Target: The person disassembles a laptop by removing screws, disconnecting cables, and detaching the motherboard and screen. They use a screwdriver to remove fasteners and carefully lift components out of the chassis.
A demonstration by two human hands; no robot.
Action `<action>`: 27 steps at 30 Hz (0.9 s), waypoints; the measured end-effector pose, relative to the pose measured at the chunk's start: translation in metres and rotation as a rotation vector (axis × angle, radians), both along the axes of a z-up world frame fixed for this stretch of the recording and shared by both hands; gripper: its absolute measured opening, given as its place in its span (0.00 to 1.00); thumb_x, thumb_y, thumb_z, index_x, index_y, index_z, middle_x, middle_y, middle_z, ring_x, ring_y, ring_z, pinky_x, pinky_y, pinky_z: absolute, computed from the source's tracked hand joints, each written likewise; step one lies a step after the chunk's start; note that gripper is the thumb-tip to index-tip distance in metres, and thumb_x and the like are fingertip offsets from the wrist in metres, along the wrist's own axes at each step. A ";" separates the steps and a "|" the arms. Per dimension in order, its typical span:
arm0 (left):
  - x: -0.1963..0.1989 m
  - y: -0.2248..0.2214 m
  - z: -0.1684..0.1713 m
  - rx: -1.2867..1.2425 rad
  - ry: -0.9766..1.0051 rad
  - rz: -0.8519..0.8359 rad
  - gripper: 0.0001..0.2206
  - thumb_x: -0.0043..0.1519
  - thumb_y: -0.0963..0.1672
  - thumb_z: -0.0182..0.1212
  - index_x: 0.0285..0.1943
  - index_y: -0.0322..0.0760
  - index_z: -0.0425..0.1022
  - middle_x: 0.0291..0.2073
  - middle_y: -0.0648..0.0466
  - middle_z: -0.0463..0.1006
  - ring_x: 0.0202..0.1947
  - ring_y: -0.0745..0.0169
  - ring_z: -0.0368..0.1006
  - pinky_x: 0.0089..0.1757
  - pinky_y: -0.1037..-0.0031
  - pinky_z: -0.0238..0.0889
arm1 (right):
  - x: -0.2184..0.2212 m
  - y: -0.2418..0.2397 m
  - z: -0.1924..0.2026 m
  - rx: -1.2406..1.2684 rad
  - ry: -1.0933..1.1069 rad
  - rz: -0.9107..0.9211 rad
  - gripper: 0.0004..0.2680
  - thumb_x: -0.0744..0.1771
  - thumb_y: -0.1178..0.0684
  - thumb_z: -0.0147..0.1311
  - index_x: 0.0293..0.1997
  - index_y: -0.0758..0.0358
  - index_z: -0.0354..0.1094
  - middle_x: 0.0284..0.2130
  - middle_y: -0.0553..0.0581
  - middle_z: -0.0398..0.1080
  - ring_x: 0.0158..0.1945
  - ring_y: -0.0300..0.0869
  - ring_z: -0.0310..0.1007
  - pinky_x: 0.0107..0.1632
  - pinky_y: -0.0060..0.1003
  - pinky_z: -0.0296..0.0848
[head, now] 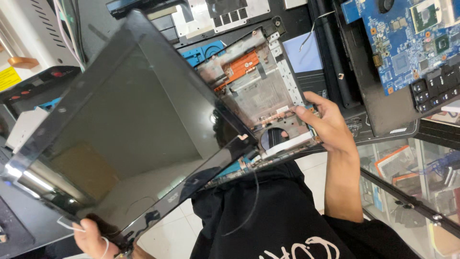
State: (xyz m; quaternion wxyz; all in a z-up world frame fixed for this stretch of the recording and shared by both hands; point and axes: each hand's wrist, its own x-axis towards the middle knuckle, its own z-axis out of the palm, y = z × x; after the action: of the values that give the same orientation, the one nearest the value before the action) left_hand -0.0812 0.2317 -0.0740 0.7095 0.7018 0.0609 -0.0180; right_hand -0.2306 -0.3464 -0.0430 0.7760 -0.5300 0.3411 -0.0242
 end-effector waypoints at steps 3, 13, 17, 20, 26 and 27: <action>0.009 0.027 -0.005 0.006 0.000 0.049 0.16 0.76 0.45 0.58 0.64 0.24 0.68 0.50 0.50 0.75 0.49 0.65 0.71 0.53 0.75 0.62 | -0.015 -0.001 0.002 0.096 0.023 -0.057 0.14 0.68 0.56 0.56 0.57 0.74 0.67 0.43 0.58 0.76 0.38 0.38 0.78 0.38 0.35 0.80; -0.030 -0.051 0.011 -0.114 0.099 0.045 0.17 0.75 0.45 0.59 0.65 0.24 0.67 0.51 0.49 0.75 0.50 0.64 0.71 0.54 0.74 0.63 | -0.039 0.025 0.057 0.119 -0.180 -0.321 0.13 0.70 0.55 0.54 0.58 0.77 0.63 0.43 0.67 0.74 0.38 0.47 0.79 0.39 0.49 0.83; -0.032 -0.073 0.013 -0.141 0.147 0.010 0.17 0.75 0.45 0.59 0.65 0.24 0.67 0.51 0.49 0.75 0.50 0.63 0.72 0.54 0.74 0.64 | -0.037 0.038 0.079 0.011 -0.271 -0.470 0.13 0.72 0.55 0.51 0.60 0.76 0.62 0.44 0.67 0.73 0.40 0.48 0.79 0.42 0.47 0.83; -0.030 -0.090 0.012 -0.148 0.179 -0.022 0.17 0.75 0.45 0.59 0.66 0.24 0.67 0.51 0.49 0.75 0.50 0.63 0.72 0.54 0.74 0.64 | -0.041 0.041 0.086 -0.045 -0.340 -0.602 0.13 0.74 0.55 0.50 0.62 0.76 0.61 0.45 0.66 0.72 0.43 0.48 0.78 0.45 0.47 0.82; -0.032 -0.135 0.004 -0.142 0.242 -0.094 0.18 0.74 0.45 0.59 0.66 0.24 0.67 0.52 0.48 0.75 0.50 0.62 0.72 0.54 0.73 0.65 | -0.059 0.034 0.084 -0.109 -0.403 -0.848 0.13 0.76 0.54 0.47 0.65 0.76 0.60 0.51 0.67 0.72 0.43 0.47 0.77 0.45 0.39 0.79; -0.035 -0.143 0.001 -0.142 0.254 -0.105 0.18 0.74 0.45 0.59 0.66 0.24 0.67 0.52 0.48 0.75 0.50 0.62 0.72 0.54 0.73 0.65 | -0.062 0.033 0.082 -0.108 -0.416 -0.883 0.13 0.76 0.53 0.47 0.66 0.75 0.60 0.51 0.67 0.72 0.43 0.48 0.77 0.45 0.39 0.78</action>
State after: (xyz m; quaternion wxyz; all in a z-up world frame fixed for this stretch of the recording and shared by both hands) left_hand -0.1160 0.0891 -0.0730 0.7421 0.6441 0.1118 -0.1481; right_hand -0.2921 -0.3135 0.0394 0.7147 -0.3581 0.3693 -0.4738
